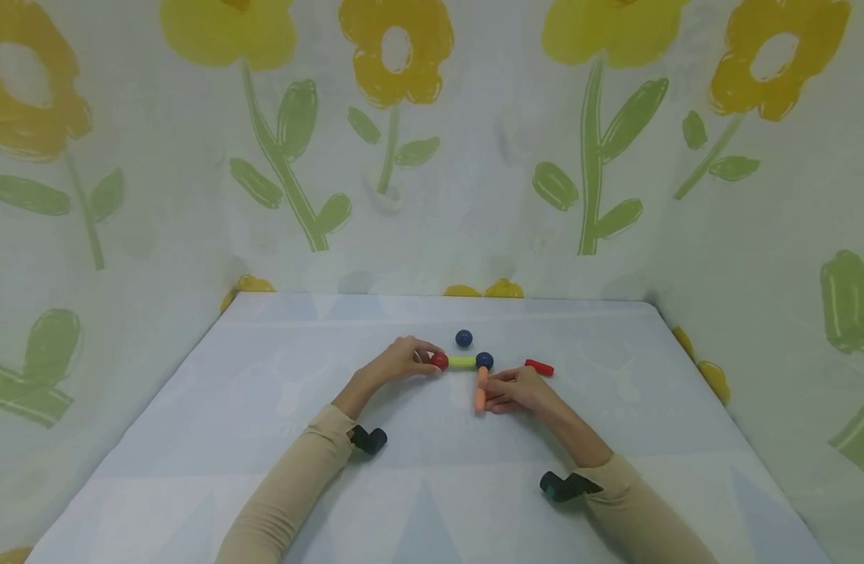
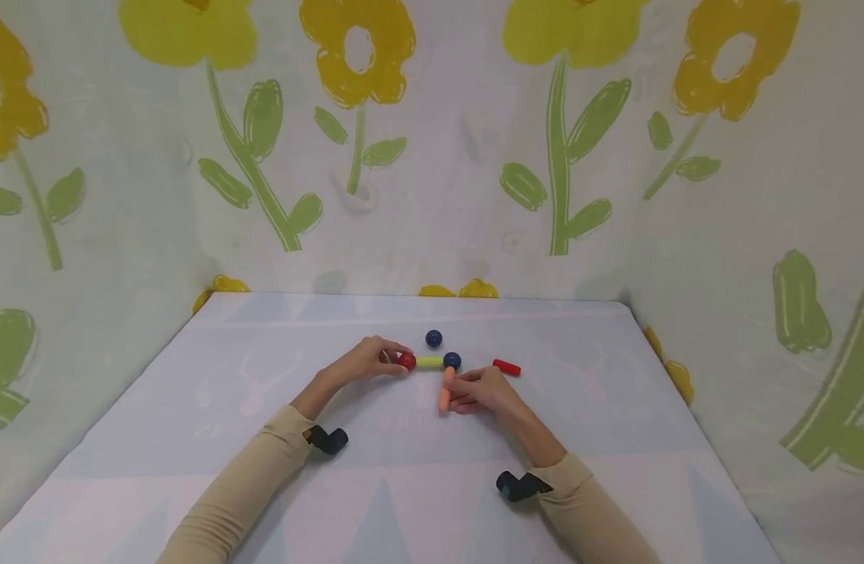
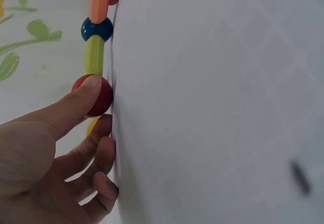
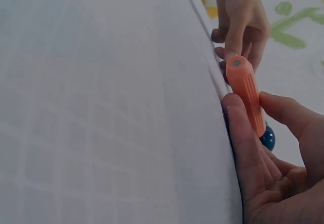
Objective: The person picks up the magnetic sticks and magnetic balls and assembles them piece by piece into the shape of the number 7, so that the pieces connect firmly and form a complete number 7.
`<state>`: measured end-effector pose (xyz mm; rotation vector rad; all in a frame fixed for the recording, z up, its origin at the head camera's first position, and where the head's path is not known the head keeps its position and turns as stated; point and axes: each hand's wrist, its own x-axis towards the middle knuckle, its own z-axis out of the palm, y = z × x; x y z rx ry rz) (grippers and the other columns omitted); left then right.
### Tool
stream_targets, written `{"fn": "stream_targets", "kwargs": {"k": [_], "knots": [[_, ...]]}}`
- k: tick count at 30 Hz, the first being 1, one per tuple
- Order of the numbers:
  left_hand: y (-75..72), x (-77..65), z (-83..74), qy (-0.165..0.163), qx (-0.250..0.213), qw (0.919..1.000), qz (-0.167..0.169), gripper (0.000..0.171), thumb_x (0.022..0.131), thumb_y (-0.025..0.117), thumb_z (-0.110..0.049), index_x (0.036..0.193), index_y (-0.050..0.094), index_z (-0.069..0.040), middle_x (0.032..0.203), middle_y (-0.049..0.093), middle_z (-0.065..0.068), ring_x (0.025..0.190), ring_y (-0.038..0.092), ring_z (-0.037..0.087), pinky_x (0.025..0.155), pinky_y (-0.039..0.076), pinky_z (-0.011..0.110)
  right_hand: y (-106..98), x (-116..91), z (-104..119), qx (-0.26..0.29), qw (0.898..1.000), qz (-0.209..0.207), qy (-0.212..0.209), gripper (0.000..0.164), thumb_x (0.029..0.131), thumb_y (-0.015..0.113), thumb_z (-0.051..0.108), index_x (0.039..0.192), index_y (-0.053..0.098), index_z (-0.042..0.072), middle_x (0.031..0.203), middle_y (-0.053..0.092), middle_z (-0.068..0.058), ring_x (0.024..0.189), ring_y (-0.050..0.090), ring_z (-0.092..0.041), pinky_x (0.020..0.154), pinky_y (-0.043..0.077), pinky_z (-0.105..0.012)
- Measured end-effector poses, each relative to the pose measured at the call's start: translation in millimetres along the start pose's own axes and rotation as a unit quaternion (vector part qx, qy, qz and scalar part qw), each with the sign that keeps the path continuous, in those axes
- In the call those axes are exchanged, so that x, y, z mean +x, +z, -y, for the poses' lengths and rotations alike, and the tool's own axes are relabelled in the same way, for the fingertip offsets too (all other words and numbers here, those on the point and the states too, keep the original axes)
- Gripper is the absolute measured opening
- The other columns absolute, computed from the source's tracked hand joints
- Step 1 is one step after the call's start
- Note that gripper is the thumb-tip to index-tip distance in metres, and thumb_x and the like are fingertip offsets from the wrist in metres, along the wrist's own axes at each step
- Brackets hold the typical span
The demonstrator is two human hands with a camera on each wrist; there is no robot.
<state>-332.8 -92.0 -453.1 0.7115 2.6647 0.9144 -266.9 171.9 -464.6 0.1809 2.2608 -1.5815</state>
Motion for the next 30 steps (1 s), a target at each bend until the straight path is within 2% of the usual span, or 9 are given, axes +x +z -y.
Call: {"fn": "stream_targets", "kwargs": {"k": [11, 15, 20, 25, 30], "knots": [[1.7, -1.7, 0.2, 0.003, -0.006, 1.0, 0.005, 0.048, 0.088, 0.074, -0.024, 0.134, 0.062, -0.018, 0.107, 0.069, 0.008, 0.086, 0.058, 0.016, 0.071, 0.047, 0.023, -0.3, 1.2, -1.9, 0.008, 1.0, -0.002, 0.0, 0.058, 0.083, 0.078, 0.037, 0.123, 0.064, -0.003, 0.084, 0.075, -0.009, 0.073, 0.073, -0.016, 0.067, 0.058, -0.025], [1.1, -6.9, -2.6, 0.001, -0.009, 0.9999, 0.005, 0.057, 0.087, 0.074, -0.023, 0.141, 0.054, -0.015, 0.109, 0.069, 0.01, 0.086, 0.06, 0.016, 0.07, 0.049, 0.025, -0.1, 1.8, -2.7, 0.011, 1.0, -0.006, 0.001, 0.058, 0.082, 0.078, 0.037, 0.123, 0.064, -0.003, 0.084, 0.075, -0.01, 0.073, 0.073, -0.016, 0.066, 0.058, -0.026], [-1.0, -16.1, -5.6, 0.002, -0.011, 0.9998, 0.016, 0.065, 0.088, 0.074, -0.025, 0.146, 0.046, -0.02, 0.112, 0.069, 0.009, 0.089, 0.061, 0.016, 0.068, 0.051, 0.026, 1.4, 2.0, -2.9, 0.006, 1.0, -0.013, -0.001, 0.057, 0.083, 0.078, 0.037, 0.122, 0.064, -0.002, 0.083, 0.075, -0.01, 0.073, 0.073, -0.017, 0.066, 0.058, -0.026], [-0.7, -23.8, -6.1, 0.021, -0.017, 0.9992, 0.029, 0.062, 0.09, 0.072, -0.028, 0.146, 0.047, -0.021, 0.114, 0.069, 0.008, 0.093, 0.063, 0.017, 0.068, 0.052, 0.027, 2.1, 1.7, -3.1, 0.001, 1.0, -0.019, -0.001, 0.056, 0.083, 0.077, 0.036, 0.122, 0.064, -0.002, 0.083, 0.075, -0.009, 0.072, 0.073, -0.016, 0.066, 0.058, -0.025], [1.6, -32.9, -8.1, 0.039, -0.025, 0.9986, 0.025, 0.056, 0.09, 0.071, -0.029, 0.143, 0.052, -0.02, 0.113, 0.069, 0.008, 0.096, 0.065, 0.019, 0.071, 0.054, 0.026, 2.4, 0.7, -2.5, 0.001, 1.0, -0.019, -0.001, 0.053, 0.084, 0.077, 0.035, 0.12, 0.065, -0.002, 0.082, 0.074, -0.009, 0.071, 0.073, -0.016, 0.066, 0.058, -0.025]]}}
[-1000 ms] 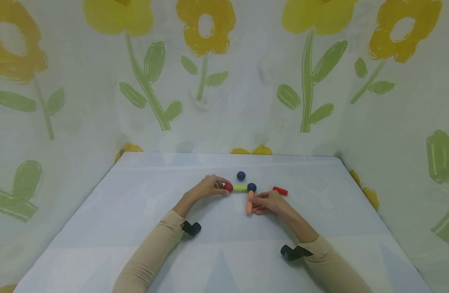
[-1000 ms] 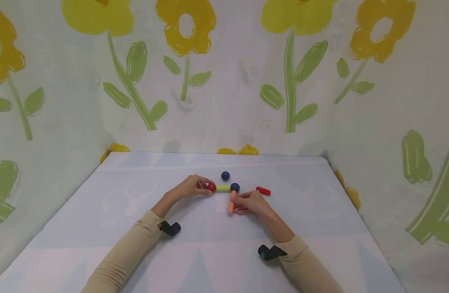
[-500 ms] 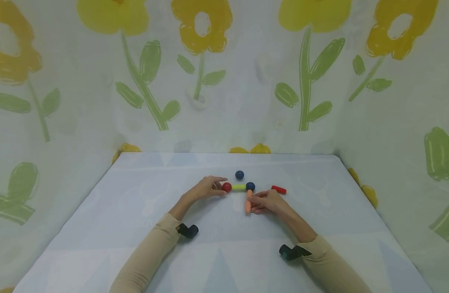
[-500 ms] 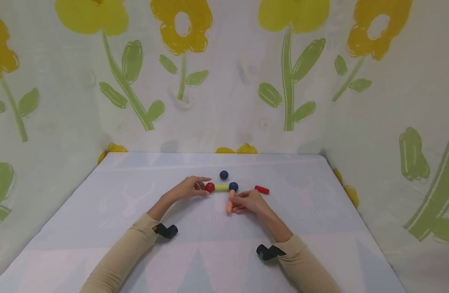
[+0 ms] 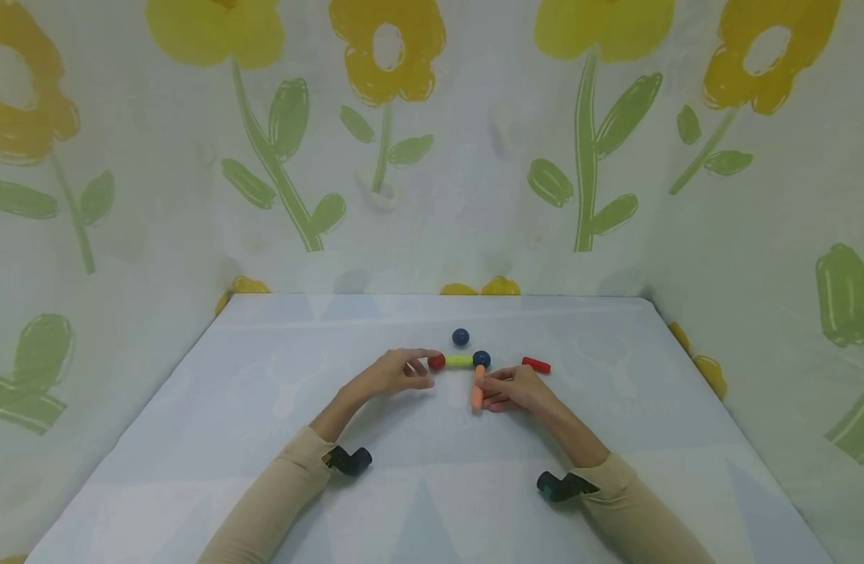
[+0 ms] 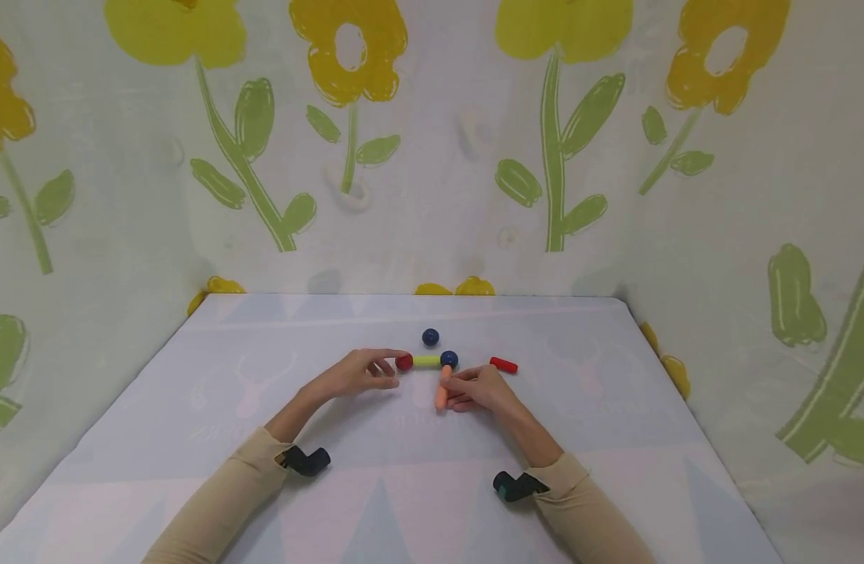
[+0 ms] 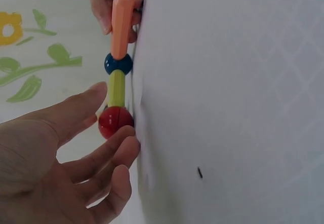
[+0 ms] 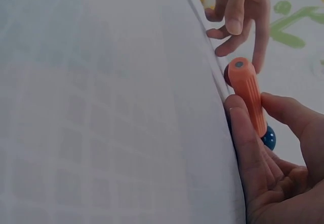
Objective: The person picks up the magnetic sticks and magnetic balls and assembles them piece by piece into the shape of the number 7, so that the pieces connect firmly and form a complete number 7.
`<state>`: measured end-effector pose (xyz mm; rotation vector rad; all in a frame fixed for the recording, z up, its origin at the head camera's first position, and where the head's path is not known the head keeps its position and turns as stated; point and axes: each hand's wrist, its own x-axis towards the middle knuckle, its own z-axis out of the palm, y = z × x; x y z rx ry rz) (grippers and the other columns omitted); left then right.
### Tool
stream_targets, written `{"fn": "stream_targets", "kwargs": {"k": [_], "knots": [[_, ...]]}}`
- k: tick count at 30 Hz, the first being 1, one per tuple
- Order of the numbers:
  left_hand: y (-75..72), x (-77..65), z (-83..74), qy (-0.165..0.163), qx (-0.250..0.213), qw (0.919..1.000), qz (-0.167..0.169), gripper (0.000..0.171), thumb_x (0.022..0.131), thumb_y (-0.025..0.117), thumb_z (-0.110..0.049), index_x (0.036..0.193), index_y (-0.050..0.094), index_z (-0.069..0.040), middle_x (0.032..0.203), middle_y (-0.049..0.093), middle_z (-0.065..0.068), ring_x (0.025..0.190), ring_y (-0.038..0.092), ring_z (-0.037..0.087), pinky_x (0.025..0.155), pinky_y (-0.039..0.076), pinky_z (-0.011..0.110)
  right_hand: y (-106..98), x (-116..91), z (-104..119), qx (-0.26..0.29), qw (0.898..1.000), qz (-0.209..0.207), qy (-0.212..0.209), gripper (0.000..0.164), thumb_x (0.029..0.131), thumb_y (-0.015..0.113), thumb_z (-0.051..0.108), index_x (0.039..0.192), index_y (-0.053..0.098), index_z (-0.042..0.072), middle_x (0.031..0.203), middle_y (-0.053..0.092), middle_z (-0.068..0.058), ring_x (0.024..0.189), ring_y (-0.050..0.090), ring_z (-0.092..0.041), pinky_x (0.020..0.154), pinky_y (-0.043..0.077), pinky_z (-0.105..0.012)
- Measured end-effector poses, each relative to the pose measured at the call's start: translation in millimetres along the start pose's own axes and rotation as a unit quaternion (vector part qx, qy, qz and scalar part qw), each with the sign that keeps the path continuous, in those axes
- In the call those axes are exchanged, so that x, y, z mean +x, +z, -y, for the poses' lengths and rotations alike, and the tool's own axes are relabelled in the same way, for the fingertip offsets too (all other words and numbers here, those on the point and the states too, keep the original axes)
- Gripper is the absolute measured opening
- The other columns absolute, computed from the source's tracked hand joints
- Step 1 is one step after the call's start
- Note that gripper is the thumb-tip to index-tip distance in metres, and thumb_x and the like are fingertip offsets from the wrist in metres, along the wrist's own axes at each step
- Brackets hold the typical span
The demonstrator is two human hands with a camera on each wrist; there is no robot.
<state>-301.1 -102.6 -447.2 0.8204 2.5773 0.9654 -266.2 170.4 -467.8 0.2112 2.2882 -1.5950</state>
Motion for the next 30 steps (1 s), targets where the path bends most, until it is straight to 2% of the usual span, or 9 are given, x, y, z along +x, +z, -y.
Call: {"fn": "stream_targets", "kwargs": {"k": [4, 10, 16, 21, 30], "knots": [[2.1, -6.9, -6.7, -0.008, -0.018, 0.9998, -0.002, 0.053, 0.09, 0.071, -0.028, 0.139, 0.056, -0.016, 0.112, 0.069, 0.009, 0.097, 0.066, 0.021, 0.071, 0.055, 0.027, 0.3, -0.4, -0.5, -0.004, 1.0, 0.0, -0.003, 0.052, 0.085, 0.076, 0.035, 0.12, 0.065, -0.002, 0.081, 0.074, -0.008, 0.07, 0.073, -0.016, 0.067, 0.058, -0.025], [6.8, -9.2, -13.2, 0.007, -0.045, 0.9989, 0.006, 0.048, 0.09, 0.071, -0.026, 0.135, 0.059, -0.013, 0.11, 0.071, 0.009, 0.095, 0.067, 0.02, 0.072, 0.055, 0.027, 0.1, -0.2, -1.3, -0.011, 1.0, -0.002, -0.007, 0.055, 0.084, 0.077, 0.037, 0.12, 0.065, -0.002, 0.083, 0.074, -0.008, 0.071, 0.073, -0.015, 0.068, 0.058, -0.025], [13.9, -5.8, -17.1, -0.012, -0.081, 0.9965, 0.016, 0.049, 0.089, 0.072, -0.028, 0.133, 0.06, -0.011, 0.109, 0.07, 0.009, 0.085, 0.065, 0.016, 0.069, 0.056, 0.027, -0.2, -1.3, -1.1, -0.009, 1.0, 0.0, -0.011, 0.055, 0.084, 0.077, 0.038, 0.12, 0.066, -0.002, 0.083, 0.074, -0.008, 0.072, 0.073, -0.016, 0.068, 0.058, -0.025], [21.0, -0.5, -21.3, -0.007, -0.117, 0.9928, 0.025, 0.047, 0.09, 0.072, -0.027, 0.132, 0.061, -0.009, 0.107, 0.071, 0.008, 0.08, 0.067, 0.014, 0.07, 0.058, 0.028, -0.5, -2.1, -1.9, -0.01, 1.0, 0.003, -0.019, 0.055, 0.084, 0.076, 0.038, 0.12, 0.066, -0.002, 0.084, 0.074, -0.008, 0.072, 0.073, -0.016, 0.069, 0.058, -0.025], [32.7, 10.9, -32.9, 0.006, -0.155, 0.9872, 0.038, 0.045, 0.091, 0.07, -0.022, 0.132, 0.06, -0.007, 0.114, 0.07, 0.013, 0.088, 0.071, 0.017, 0.077, 0.059, 0.028, -1.1, -3.4, -2.8, 0.003, 1.0, 0.008, -0.03, 0.056, 0.084, 0.076, 0.04, 0.12, 0.066, -0.002, 0.087, 0.075, -0.009, 0.073, 0.073, -0.017, 0.07, 0.059, -0.026]]}}
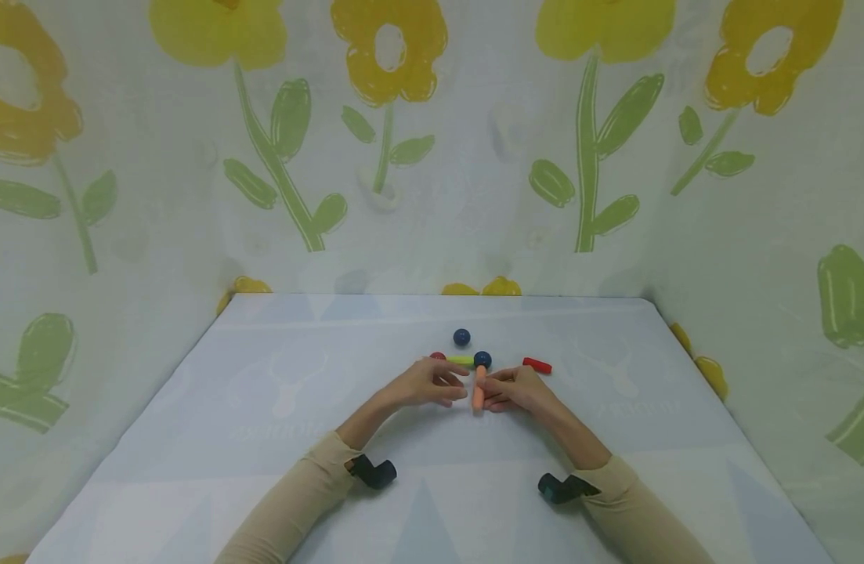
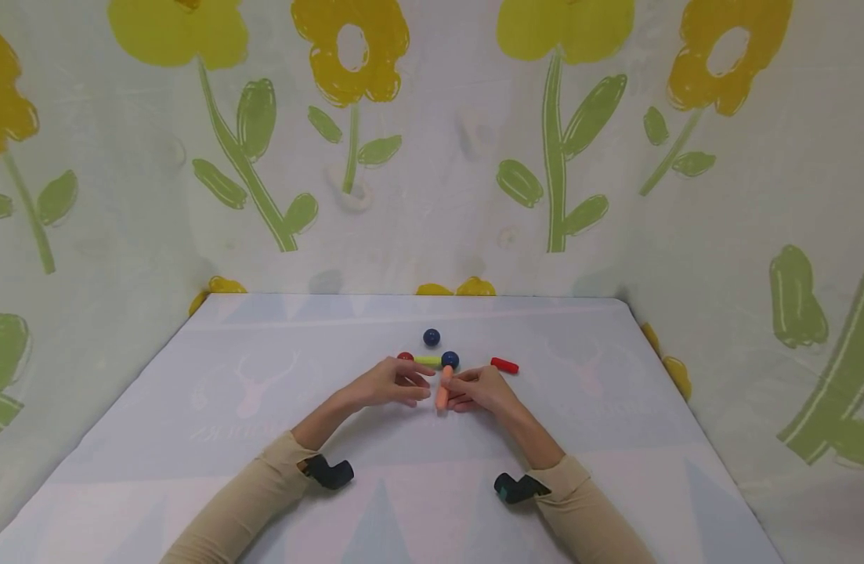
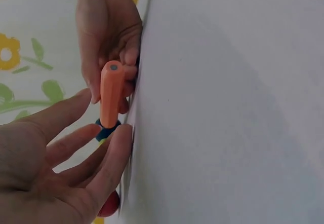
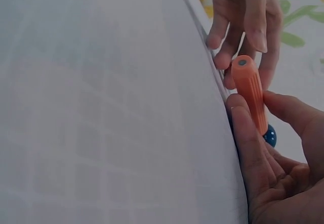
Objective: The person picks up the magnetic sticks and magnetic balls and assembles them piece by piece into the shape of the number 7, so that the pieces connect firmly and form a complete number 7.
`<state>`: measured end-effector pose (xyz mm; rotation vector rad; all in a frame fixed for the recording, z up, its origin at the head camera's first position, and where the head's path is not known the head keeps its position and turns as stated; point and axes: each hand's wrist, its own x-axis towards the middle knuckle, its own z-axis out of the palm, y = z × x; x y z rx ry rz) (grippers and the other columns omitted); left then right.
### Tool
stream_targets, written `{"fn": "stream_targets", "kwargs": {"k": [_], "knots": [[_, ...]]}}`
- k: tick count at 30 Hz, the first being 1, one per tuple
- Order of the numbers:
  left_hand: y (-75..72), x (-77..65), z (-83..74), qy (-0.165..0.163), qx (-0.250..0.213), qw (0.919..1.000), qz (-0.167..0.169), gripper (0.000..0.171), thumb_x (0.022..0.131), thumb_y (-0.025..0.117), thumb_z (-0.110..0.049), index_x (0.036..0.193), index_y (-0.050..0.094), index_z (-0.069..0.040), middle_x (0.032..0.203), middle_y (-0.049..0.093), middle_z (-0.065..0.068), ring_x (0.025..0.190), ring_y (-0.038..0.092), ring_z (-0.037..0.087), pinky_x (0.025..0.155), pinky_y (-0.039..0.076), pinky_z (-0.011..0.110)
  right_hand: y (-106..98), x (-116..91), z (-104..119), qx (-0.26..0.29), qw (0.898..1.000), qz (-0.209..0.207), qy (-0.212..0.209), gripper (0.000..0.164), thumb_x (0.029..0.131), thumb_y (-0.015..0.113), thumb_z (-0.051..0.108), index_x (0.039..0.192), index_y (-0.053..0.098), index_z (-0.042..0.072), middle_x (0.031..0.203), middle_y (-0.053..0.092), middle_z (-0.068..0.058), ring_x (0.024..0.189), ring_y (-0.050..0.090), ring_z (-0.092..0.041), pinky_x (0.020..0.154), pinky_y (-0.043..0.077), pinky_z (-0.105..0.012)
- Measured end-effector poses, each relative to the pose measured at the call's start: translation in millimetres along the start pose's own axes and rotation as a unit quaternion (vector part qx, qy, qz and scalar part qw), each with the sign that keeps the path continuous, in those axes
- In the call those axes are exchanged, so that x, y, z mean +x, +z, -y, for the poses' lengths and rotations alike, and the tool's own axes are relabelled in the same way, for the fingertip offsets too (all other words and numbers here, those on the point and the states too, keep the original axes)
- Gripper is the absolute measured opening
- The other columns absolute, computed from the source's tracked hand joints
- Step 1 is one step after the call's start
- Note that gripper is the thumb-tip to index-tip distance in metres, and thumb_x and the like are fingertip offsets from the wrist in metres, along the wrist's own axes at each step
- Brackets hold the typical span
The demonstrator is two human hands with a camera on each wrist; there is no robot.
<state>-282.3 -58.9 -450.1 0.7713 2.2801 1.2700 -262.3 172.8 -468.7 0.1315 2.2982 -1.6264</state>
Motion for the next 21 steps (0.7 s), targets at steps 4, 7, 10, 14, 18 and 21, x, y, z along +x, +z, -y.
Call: {"fn": "stream_targets", "kwargs": {"k": [4, 7, 10, 14, 18, 21], "knots": [[5.1, 5.4, -0.4, 0.014, -0.01, 0.9999, 0.002, 0.046, 0.092, 0.07, -0.021, 0.134, 0.058, -0.006, 0.116, 0.069, 0.014, 0.09, 0.072, 0.018, 0.078, 0.058, 0.028, -0.5, -0.8, 0.0, 0.004, 1.0, 0.007, -0.007, 0.053, 0.086, 0.074, 0.039, 0.119, 0.067, -0.002, 0.088, 0.075, -0.009, 0.073, 0.073, -0.017, 0.071, 0.059, -0.026], [8.4, 8.2, 0.2, 0.023, -0.023, 0.9995, 0.002, 0.05, 0.091, 0.07, -0.021, 0.137, 0.056, -0.008, 0.118, 0.069, 0.014, 0.092, 0.072, 0.018, 0.08, 0.058, 0.029, -1.2, -1.5, -0.3, 0.005, 1.0, 0.014, -0.017, 0.05, 0.087, 0.073, 0.036, 0.119, 0.067, -0.002, 0.089, 0.075, -0.01, 0.074, 0.073, -0.017, 0.071, 0.059, -0.026], [11.2, 10.0, 0.0, 0.028, -0.031, 0.9991, 0.002, 0.052, 0.091, 0.07, -0.024, 0.139, 0.055, -0.012, 0.12, 0.069, 0.011, 0.098, 0.07, 0.018, 0.083, 0.057, 0.03, -1.7, -2.0, -0.7, 0.006, 0.999, 0.021, -0.027, 0.048, 0.089, 0.072, 0.033, 0.12, 0.067, -0.003, 0.09, 0.075, -0.011, 0.075, 0.073, -0.017, 0.071, 0.059, -0.026], [13.4, 11.6, -1.0, 0.032, -0.026, 0.9991, -0.002, 0.048, 0.092, 0.069, -0.025, 0.138, 0.057, -0.015, 0.124, 0.067, 0.007, 0.108, 0.066, 0.019, 0.087, 0.056, 0.032, -2.6, -2.9, -1.3, 0.007, 0.999, 0.029, -0.037, 0.044, 0.093, 0.068, 0.03, 0.121, 0.066, -0.003, 0.091, 0.076, -0.012, 0.076, 0.074, -0.018, 0.071, 0.058, -0.025], [14.8, 13.0, -2.0, 0.026, -0.021, 0.9994, -0.006, 0.046, 0.093, 0.068, -0.026, 0.136, 0.059, -0.015, 0.126, 0.067, 0.006, 0.113, 0.064, 0.021, 0.089, 0.055, 0.034, -4.1, -3.4, -1.9, 0.005, 0.999, 0.033, -0.041, 0.041, 0.096, 0.063, 0.025, 0.123, 0.064, -0.006, 0.091, 0.075, -0.014, 0.075, 0.074, -0.018, 0.07, 0.058, -0.025], [15.8, 14.0, -2.9, 0.02, -0.022, 0.9996, -0.005, 0.045, 0.092, 0.069, -0.027, 0.135, 0.059, -0.015, 0.127, 0.066, 0.005, 0.115, 0.063, 0.021, 0.091, 0.055, 0.035, -5.0, -3.6, -1.9, 0.001, 0.999, 0.03, -0.038, 0.041, 0.096, 0.061, 0.023, 0.124, 0.062, -0.007, 0.092, 0.075, -0.014, 0.075, 0.074, -0.018, 0.07, 0.058, -0.025]]}}
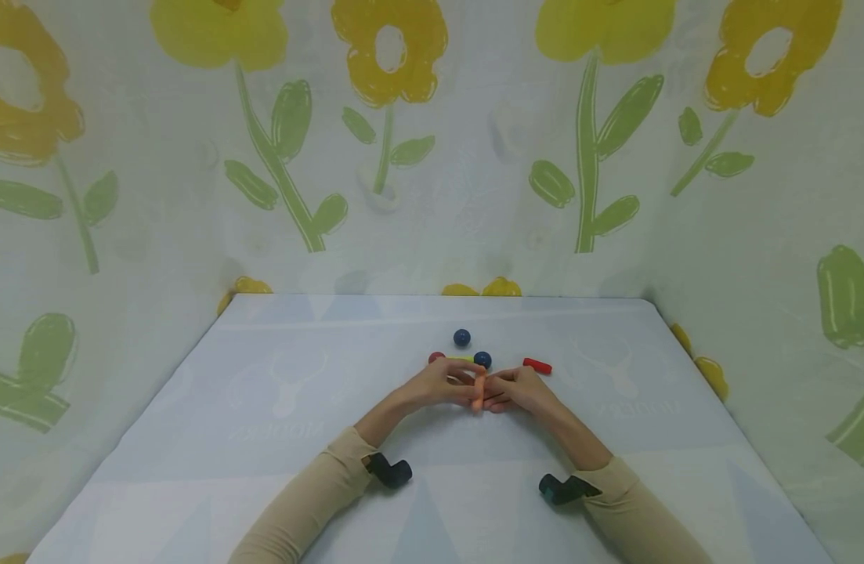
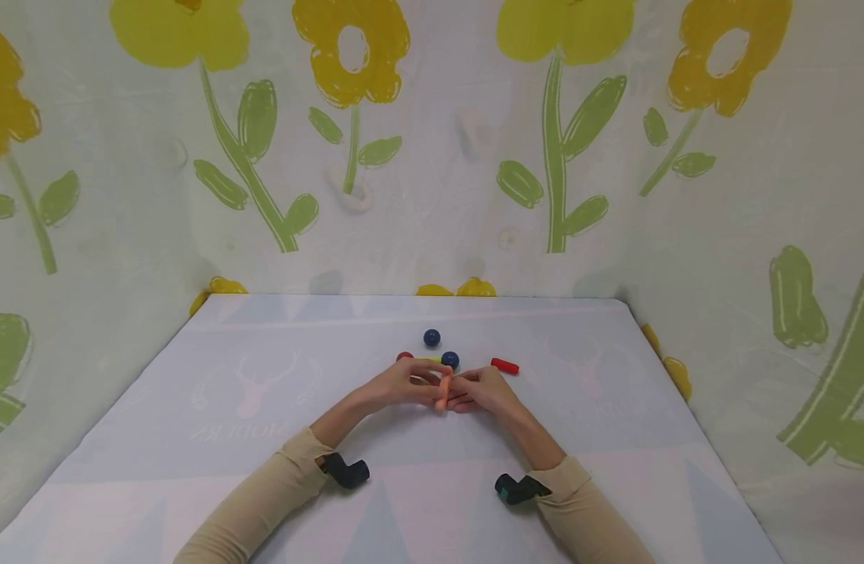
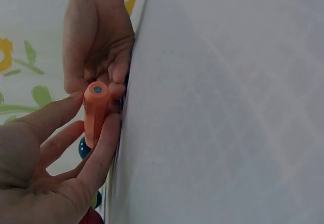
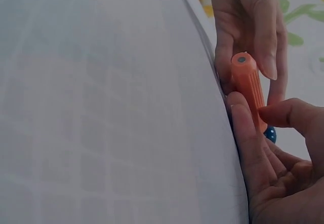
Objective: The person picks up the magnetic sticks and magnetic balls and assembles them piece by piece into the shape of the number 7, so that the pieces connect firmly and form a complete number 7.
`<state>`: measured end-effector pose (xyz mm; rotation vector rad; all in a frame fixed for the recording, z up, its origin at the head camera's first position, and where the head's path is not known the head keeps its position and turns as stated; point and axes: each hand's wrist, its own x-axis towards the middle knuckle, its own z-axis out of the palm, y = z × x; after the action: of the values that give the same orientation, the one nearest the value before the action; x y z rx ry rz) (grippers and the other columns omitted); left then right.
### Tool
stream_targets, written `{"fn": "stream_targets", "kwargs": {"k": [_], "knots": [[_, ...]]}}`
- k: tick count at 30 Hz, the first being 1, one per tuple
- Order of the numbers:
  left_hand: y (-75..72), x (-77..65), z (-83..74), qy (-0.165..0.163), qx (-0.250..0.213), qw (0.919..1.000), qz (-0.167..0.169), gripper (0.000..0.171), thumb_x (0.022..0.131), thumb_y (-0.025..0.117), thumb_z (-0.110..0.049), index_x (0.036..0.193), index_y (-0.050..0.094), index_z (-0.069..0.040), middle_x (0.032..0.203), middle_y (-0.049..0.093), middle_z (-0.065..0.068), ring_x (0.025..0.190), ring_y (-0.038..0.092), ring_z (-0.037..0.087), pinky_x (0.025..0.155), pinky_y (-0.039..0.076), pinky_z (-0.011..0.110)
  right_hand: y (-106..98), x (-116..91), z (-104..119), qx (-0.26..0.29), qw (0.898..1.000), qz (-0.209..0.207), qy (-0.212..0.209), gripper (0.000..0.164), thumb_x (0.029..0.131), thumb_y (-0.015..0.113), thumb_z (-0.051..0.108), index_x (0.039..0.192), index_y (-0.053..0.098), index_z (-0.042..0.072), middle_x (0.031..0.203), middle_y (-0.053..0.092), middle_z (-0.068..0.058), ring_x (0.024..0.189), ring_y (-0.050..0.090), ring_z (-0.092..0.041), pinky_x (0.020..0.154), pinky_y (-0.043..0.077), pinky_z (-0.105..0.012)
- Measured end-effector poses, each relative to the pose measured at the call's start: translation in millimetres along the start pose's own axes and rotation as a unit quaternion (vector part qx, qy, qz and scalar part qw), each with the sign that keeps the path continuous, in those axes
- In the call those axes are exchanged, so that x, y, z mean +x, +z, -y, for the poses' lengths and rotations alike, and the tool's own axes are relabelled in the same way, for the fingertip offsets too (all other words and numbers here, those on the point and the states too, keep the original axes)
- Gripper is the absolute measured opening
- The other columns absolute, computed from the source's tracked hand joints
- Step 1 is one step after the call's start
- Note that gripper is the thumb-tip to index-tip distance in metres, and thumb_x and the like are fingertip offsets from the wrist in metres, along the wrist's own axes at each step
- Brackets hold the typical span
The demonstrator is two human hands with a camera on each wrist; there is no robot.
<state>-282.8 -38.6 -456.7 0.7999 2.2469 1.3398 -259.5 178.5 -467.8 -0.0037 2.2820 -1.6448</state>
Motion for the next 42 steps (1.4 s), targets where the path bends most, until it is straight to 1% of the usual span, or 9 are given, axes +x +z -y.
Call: {"fn": "stream_targets", "kwargs": {"k": [8, 14, 19, 26, 30, 34, 37, 42], "knots": [[1.9, 2.5, 2.3, -0.005, -0.013, 0.9999, 0.001, 0.039, 0.092, 0.069, -0.025, 0.13, 0.063, -0.015, 0.126, 0.066, 0.007, 0.115, 0.062, 0.022, 0.091, 0.055, 0.035, 0.5, -0.1, 1.0, -0.008, 1.0, 0.0, -0.005, 0.04, 0.097, 0.06, 0.02, 0.126, 0.061, -0.007, 0.092, 0.075, -0.015, 0.076, 0.074, -0.02, 0.07, 0.059, -0.027], [3.3, 2.6, 4.3, -0.003, -0.016, 0.9999, -0.001, 0.035, 0.092, 0.069, -0.026, 0.126, 0.064, -0.017, 0.124, 0.066, 0.007, 0.113, 0.062, 0.022, 0.09, 0.056, 0.034, 2.1, 2.7, -1.7, -0.004, 1.0, -0.009, 0.008, 0.037, 0.095, 0.06, 0.017, 0.124, 0.063, -0.005, 0.089, 0.075, -0.012, 0.073, 0.074, -0.019, 0.069, 0.058, -0.026], [4.0, 3.0, 3.4, -0.004, -0.015, 0.9999, -0.001, 0.035, 0.092, 0.069, -0.025, 0.125, 0.064, -0.017, 0.123, 0.066, 0.006, 0.111, 0.062, 0.021, 0.089, 0.056, 0.034, 0.6, 3.9, -2.9, 0.006, 1.0, -0.008, 0.012, 0.036, 0.095, 0.06, 0.016, 0.124, 0.063, -0.005, 0.089, 0.075, -0.013, 0.074, 0.074, -0.02, 0.069, 0.059, -0.026], [5.8, 3.7, 1.7, -0.014, -0.031, 0.9994, -0.002, 0.034, 0.092, 0.069, -0.024, 0.125, 0.065, -0.017, 0.121, 0.067, 0.006, 0.106, 0.063, 0.02, 0.087, 0.057, 0.033, -3.8, 2.0, -2.5, -0.003, 1.0, 0.013, 0.007, 0.038, 0.096, 0.061, 0.019, 0.126, 0.061, -0.005, 0.089, 0.075, -0.012, 0.075, 0.074, -0.02, 0.071, 0.059, -0.026], [6.1, 2.9, 0.6, -0.015, -0.029, 0.9995, -0.003, 0.035, 0.091, 0.07, -0.024, 0.125, 0.064, -0.017, 0.12, 0.067, 0.006, 0.106, 0.063, 0.019, 0.087, 0.057, 0.033, -5.6, 1.0, -1.7, -0.004, 1.0, 0.027, 0.005, 0.039, 0.097, 0.06, 0.02, 0.127, 0.06, -0.006, 0.088, 0.074, -0.012, 0.074, 0.074, -0.019, 0.071, 0.059, -0.027], [6.3, 2.5, -0.4, -0.015, -0.022, 0.9996, -0.004, 0.036, 0.092, 0.07, -0.023, 0.127, 0.063, -0.016, 0.122, 0.067, 0.007, 0.108, 0.063, 0.019, 0.088, 0.056, 0.032, -7.2, 0.4, -0.7, 0.003, 0.999, 0.039, 0.005, 0.039, 0.098, 0.058, 0.019, 0.128, 0.059, -0.007, 0.09, 0.074, -0.013, 0.074, 0.073, -0.018, 0.071, 0.059, -0.028], [6.1, 2.4, -0.8, -0.016, -0.02, 0.9997, -0.004, 0.037, 0.092, 0.07, -0.022, 0.127, 0.063, -0.015, 0.123, 0.066, 0.007, 0.108, 0.063, 0.019, 0.089, 0.056, 0.033, -8.8, -0.7, 0.9, -0.004, 0.999, 0.043, 0.004, 0.04, 0.098, 0.059, 0.02, 0.128, 0.058, -0.007, 0.091, 0.074, -0.012, 0.073, 0.072, -0.018, 0.07, 0.059, -0.028], [6.2, 2.6, -2.1, -0.026, -0.023, 0.9993, -0.01, 0.037, 0.092, 0.07, -0.022, 0.127, 0.063, -0.016, 0.123, 0.066, 0.006, 0.109, 0.062, 0.019, 0.091, 0.055, 0.034, -14.9, -3.1, 3.9, -0.041, 0.999, 0.021, 0.003, 0.037, 0.097, 0.062, 0.021, 0.123, 0.063, -0.005, 0.086, 0.073, -0.012, 0.069, 0.071, -0.017, 0.068, 0.059, -0.029]]}}
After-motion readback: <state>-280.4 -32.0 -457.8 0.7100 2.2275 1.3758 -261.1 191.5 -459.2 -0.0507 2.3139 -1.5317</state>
